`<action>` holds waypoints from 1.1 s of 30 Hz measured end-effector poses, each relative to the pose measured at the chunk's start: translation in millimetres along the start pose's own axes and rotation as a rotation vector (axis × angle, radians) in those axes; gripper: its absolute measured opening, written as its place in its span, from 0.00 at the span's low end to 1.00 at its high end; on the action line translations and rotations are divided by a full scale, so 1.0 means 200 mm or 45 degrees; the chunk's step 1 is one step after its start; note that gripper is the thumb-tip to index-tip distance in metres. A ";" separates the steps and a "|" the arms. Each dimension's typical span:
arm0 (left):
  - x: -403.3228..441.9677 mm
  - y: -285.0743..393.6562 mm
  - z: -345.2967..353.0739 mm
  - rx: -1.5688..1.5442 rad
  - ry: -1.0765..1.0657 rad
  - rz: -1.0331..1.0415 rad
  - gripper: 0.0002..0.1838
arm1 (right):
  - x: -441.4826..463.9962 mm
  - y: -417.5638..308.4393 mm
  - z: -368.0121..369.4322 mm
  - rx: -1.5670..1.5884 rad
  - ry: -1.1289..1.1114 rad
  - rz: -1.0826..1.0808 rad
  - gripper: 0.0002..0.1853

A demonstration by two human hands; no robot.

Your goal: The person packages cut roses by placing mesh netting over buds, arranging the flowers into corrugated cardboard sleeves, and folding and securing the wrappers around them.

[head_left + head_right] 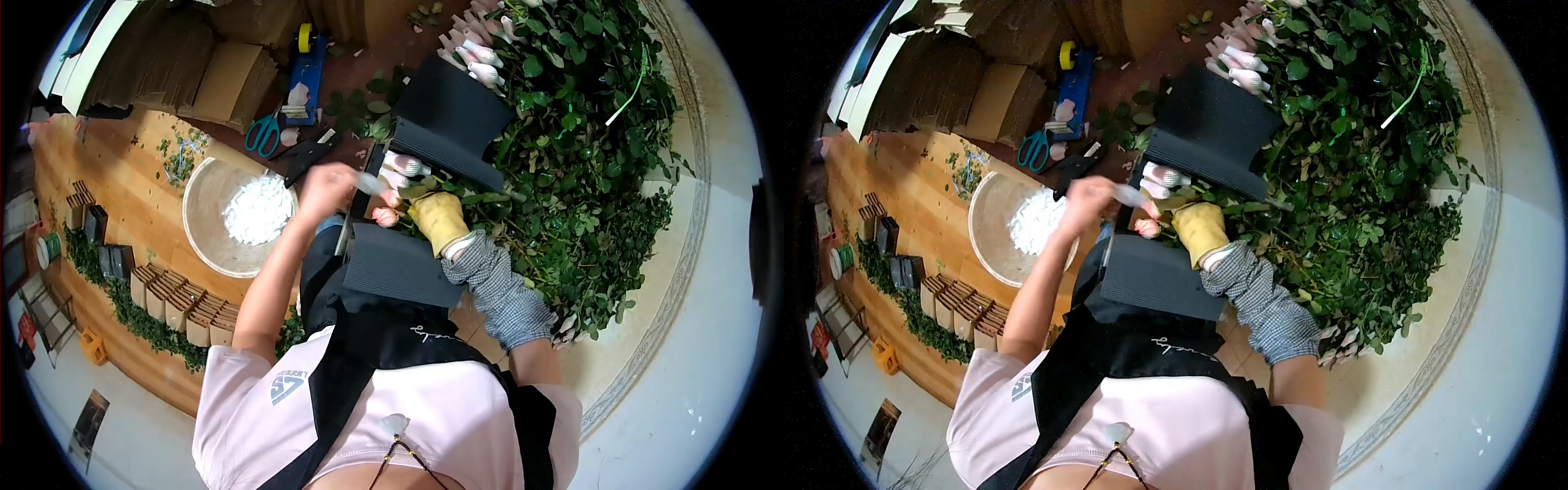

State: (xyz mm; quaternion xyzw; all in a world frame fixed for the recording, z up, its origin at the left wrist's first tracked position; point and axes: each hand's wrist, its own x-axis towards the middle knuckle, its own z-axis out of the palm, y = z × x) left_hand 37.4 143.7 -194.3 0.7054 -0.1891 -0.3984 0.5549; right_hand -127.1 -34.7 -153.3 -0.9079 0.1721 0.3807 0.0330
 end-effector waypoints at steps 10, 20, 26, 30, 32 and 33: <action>0.06 0.14 0.16 0.752 -0.001 0.170 0.16 | -0.23 -0.01 -0.31 0.209 0.512 -0.213 0.21; 0.06 0.15 0.20 0.891 -0.079 0.099 0.20 | -0.05 -0.01 -0.20 0.176 0.356 -0.149 0.23; 0.00 0.14 0.20 0.294 -0.111 0.089 0.15 | -0.06 0.00 -0.14 0.173 0.423 -0.089 0.13; -0.01 0.08 0.24 -0.298 -0.187 -0.206 0.12 | -0.05 0.00 -0.08 0.277 0.343 0.076 0.14; 0.04 -0.11 0.25 -0.226 0.097 0.229 0.10 | -0.04 0.01 -0.07 0.324 0.440 0.064 0.14; 0.05 -0.05 0.11 -0.116 0.172 0.204 0.10 | 0.00 0.02 -0.02 0.287 0.436 0.094 0.14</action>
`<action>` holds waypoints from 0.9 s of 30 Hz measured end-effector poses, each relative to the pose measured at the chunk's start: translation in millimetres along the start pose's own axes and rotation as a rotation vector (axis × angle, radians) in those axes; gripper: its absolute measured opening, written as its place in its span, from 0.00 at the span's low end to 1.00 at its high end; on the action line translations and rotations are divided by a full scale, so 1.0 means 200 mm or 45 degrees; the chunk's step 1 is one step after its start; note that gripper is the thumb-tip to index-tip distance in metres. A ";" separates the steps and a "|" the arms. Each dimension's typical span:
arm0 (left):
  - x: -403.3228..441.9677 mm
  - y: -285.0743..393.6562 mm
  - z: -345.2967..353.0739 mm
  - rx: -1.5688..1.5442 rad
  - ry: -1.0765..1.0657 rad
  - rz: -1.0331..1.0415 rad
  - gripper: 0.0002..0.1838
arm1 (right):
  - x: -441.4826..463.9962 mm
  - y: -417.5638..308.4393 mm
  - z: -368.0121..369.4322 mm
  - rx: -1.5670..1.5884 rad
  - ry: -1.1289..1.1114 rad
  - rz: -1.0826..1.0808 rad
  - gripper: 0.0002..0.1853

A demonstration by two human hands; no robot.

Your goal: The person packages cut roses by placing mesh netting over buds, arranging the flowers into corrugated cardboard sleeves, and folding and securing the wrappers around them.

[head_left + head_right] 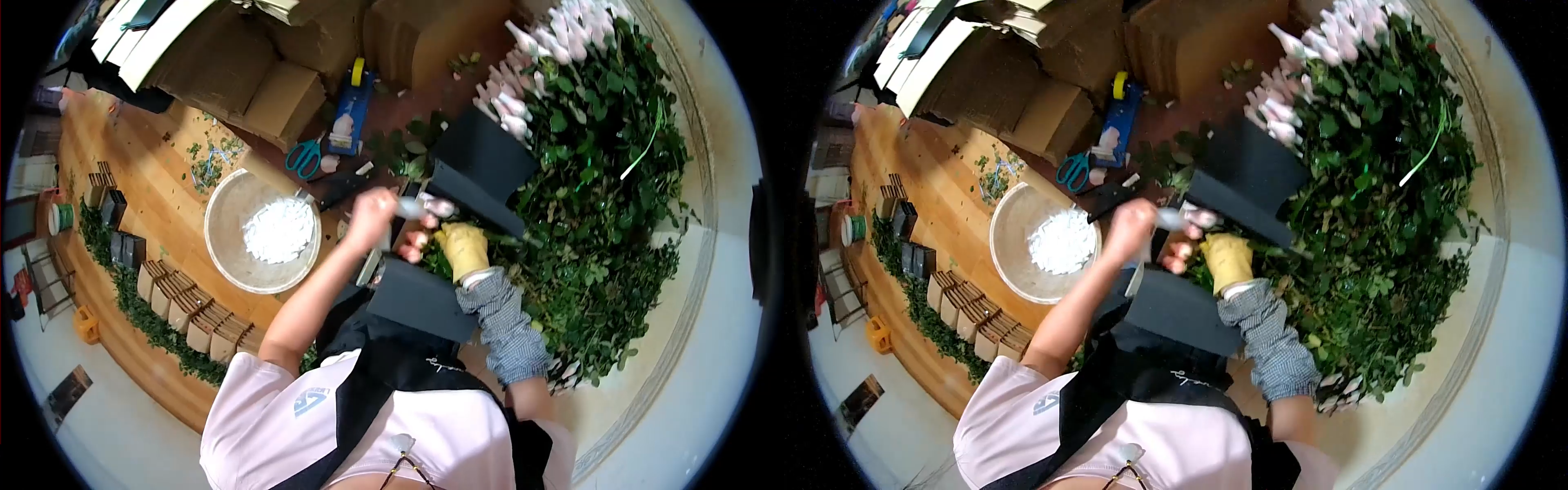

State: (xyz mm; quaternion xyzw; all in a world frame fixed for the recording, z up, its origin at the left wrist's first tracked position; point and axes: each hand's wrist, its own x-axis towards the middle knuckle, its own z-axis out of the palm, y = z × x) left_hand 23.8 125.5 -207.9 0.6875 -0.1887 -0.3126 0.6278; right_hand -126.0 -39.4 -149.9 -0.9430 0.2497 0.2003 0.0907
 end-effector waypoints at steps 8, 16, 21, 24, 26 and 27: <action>-0.02 0.09 -0.25 0.183 0.064 0.291 0.10 | -0.24 -0.03 -0.26 0.016 0.232 -0.296 0.27; 0.07 0.12 0.05 0.549 -0.148 0.057 0.16 | -0.19 -0.05 -0.18 -0.072 0.120 -0.101 0.19; 0.12 0.19 0.18 0.997 -0.257 0.066 0.13 | -0.05 -0.04 -0.06 -0.015 0.128 0.130 0.17; 0.11 0.19 0.23 0.962 -0.161 0.213 0.10 | 0.00 0.02 -0.09 0.141 0.025 0.219 0.16; 0.10 0.21 0.24 0.882 -0.190 0.233 0.08 | 0.03 0.08 -0.01 0.116 0.061 0.199 0.17; 0.09 0.21 0.24 0.878 -0.189 0.221 0.08 | 0.04 0.08 0.01 0.072 0.064 0.219 0.17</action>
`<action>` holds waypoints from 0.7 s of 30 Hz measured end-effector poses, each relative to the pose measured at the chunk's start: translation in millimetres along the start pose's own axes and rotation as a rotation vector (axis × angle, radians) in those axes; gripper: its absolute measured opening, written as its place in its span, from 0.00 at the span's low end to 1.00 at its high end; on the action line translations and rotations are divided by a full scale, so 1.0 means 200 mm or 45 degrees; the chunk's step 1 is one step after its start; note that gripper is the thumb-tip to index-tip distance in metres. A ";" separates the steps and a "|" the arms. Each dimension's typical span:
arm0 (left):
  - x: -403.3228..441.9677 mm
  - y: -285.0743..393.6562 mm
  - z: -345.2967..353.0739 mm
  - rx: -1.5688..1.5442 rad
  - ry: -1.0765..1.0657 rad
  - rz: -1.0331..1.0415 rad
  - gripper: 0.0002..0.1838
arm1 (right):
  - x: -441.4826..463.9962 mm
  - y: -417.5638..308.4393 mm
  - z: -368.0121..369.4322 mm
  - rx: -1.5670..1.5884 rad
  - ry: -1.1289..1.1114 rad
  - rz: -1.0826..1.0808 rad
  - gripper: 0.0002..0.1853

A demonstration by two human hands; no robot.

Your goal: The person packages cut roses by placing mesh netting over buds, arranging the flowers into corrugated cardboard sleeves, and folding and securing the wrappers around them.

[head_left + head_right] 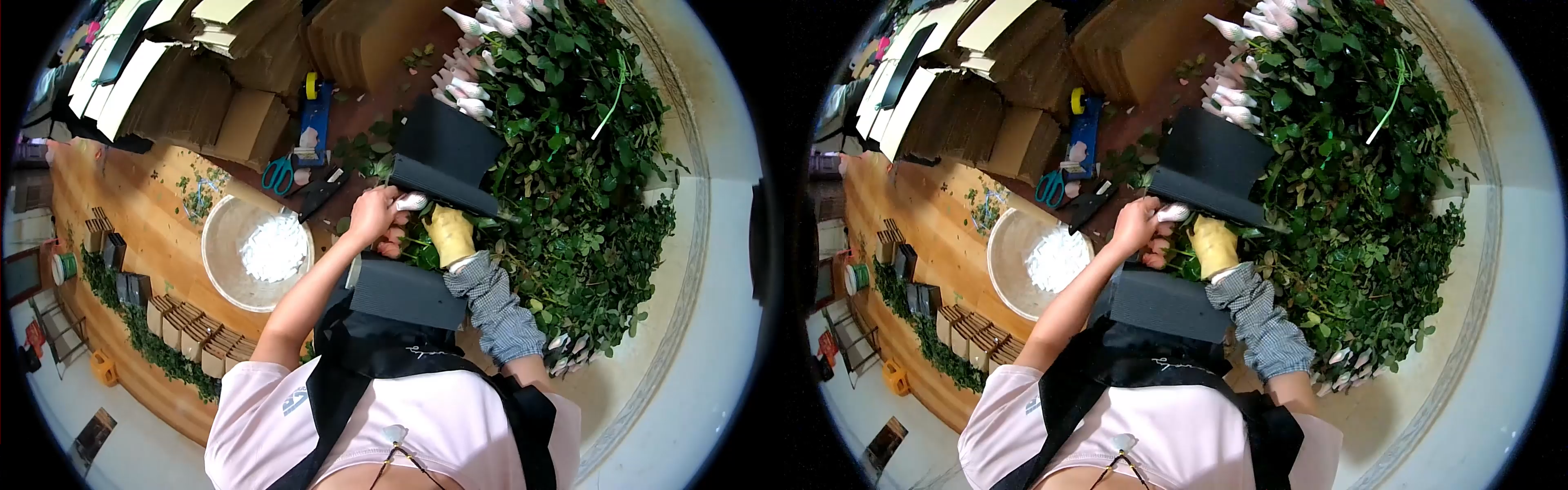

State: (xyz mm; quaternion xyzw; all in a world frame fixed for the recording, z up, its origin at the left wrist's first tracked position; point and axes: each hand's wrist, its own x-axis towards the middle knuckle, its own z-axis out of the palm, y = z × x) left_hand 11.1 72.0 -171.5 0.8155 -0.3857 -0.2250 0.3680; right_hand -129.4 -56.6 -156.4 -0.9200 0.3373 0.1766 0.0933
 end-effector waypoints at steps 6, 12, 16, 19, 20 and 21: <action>-0.12 -0.17 -0.10 -0.771 -0.004 -0.230 0.12 | 0.00 -0.04 0.05 -0.168 -0.076 0.086 0.18; -0.06 -0.21 -0.02 -0.588 -0.152 -0.173 0.13 | -0.07 -0.08 -0.08 0.117 0.146 0.027 0.19; -0.02 -0.17 -0.01 -0.508 -0.127 -0.100 0.13 | -0.02 -0.05 0.05 -0.037 0.126 0.088 0.18; -0.05 -0.18 -0.02 -0.701 0.154 -0.052 0.12 | 0.00 -0.04 0.12 -0.162 0.095 0.110 0.18; -0.03 -0.22 -0.09 -0.775 0.293 -0.194 0.10 | 0.02 -0.02 0.13 -0.181 0.080 0.140 0.18; -0.02 -0.26 -0.20 -0.845 0.428 -0.344 0.09 | 0.01 -0.02 0.13 -0.198 0.058 0.169 0.19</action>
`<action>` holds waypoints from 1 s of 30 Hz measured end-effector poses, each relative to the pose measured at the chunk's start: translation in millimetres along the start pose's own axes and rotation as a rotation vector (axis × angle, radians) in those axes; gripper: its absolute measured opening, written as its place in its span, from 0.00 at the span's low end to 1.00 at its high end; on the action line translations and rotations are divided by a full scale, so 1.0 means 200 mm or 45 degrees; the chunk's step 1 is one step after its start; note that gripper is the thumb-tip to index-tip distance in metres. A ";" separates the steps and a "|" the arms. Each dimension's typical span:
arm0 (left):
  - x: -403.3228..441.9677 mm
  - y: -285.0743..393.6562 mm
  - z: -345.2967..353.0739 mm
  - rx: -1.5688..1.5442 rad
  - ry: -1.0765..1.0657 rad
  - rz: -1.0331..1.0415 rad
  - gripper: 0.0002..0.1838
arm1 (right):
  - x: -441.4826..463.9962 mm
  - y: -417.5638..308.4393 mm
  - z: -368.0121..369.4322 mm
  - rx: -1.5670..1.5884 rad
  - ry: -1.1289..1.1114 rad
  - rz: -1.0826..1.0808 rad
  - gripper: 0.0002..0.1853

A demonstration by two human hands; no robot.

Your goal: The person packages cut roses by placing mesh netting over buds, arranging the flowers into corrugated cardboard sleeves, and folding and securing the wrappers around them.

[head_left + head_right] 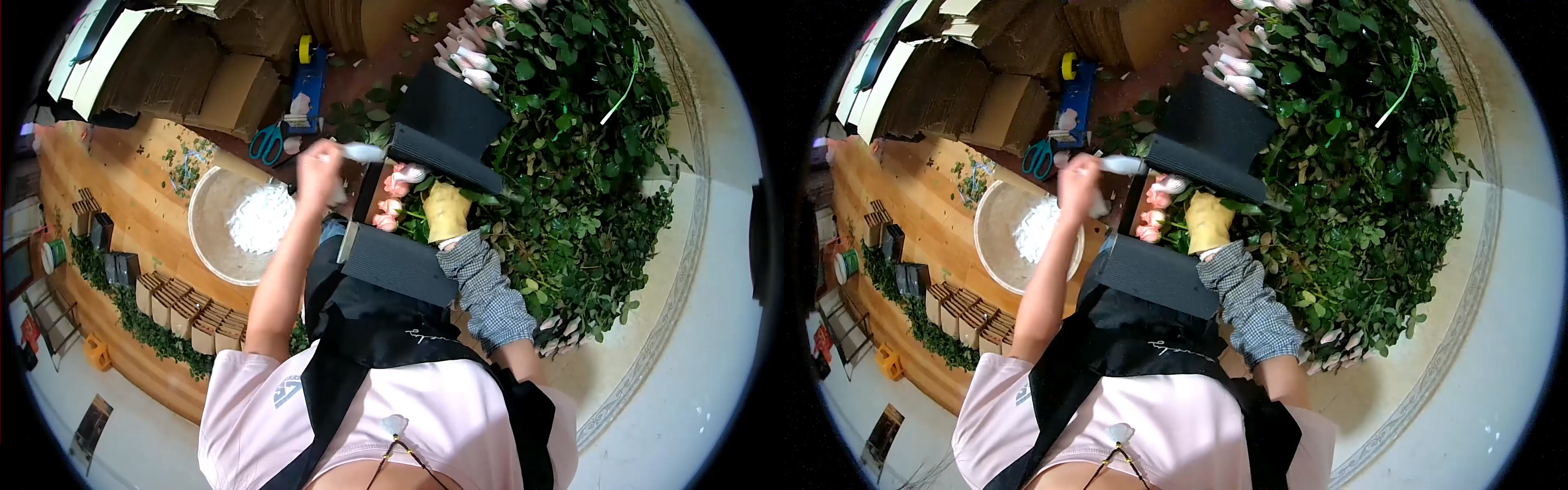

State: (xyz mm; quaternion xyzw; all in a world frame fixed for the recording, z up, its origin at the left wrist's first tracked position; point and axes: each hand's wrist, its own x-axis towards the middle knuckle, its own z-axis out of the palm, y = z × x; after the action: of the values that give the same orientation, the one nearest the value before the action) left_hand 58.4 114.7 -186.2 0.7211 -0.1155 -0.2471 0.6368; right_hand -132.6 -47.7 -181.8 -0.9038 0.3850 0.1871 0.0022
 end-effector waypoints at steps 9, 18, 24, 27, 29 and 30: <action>-0.12 0.09 0.09 0.347 -0.538 0.053 0.16 | -0.04 0.03 -0.16 0.260 -0.090 -0.076 0.22; -0.17 0.09 0.20 0.397 -0.485 0.374 0.12 | -0.04 0.10 -0.11 1.096 -0.244 0.179 0.14; -0.13 0.18 0.03 0.725 -0.367 0.367 0.15 | -0.03 0.11 -0.14 1.322 -0.315 0.059 0.14; -0.14 0.15 0.13 0.819 -0.363 0.590 0.15 | -0.05 0.10 -0.12 0.999 -0.178 -0.116 0.13; -0.15 0.14 0.19 0.870 -0.336 0.761 0.13 | -0.11 0.05 -0.21 0.954 -0.139 -0.062 0.13; -0.16 0.13 0.21 0.862 -0.333 0.763 0.13 | -0.12 0.03 -0.24 0.995 -0.173 0.000 0.14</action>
State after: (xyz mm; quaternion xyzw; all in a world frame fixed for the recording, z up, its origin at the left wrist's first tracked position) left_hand 14.3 89.4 -156.9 0.7858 -0.4722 -0.0896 0.3891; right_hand -135.6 -42.4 -127.5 -0.8203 0.4263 0.0859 0.3715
